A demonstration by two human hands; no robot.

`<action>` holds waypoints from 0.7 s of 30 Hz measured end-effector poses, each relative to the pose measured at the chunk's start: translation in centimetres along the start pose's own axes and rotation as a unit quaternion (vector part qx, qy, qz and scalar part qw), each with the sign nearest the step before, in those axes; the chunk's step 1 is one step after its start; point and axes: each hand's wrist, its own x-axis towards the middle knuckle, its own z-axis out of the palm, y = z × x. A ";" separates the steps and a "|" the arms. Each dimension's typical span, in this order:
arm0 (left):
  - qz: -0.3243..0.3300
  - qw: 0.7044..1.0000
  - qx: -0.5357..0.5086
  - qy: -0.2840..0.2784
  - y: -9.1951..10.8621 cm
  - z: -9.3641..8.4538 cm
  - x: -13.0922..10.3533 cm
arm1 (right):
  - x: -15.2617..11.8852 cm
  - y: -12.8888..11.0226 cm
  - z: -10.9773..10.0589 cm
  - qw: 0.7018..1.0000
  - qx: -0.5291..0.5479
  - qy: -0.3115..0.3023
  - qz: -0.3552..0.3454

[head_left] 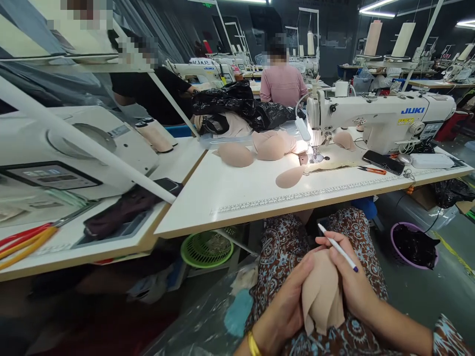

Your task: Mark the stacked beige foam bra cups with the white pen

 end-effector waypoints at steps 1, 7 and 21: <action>-0.001 1.000 -0.007 -0.006 0.0 0.1 -0.1 | 0.0 0.0 -0.1 1.000 -0.022 -0.009 -0.003; -0.028 0.996 -0.078 0.029 0.6 -0.1 -0.2 | -0.3 -0.1 -1.8 0.988 -0.126 0.040 -0.075; 0.070 0.989 -0.079 0.100 0.4 0.9 0.0 | -2.0 0.0 -1.7 0.939 -0.312 -0.030 -0.143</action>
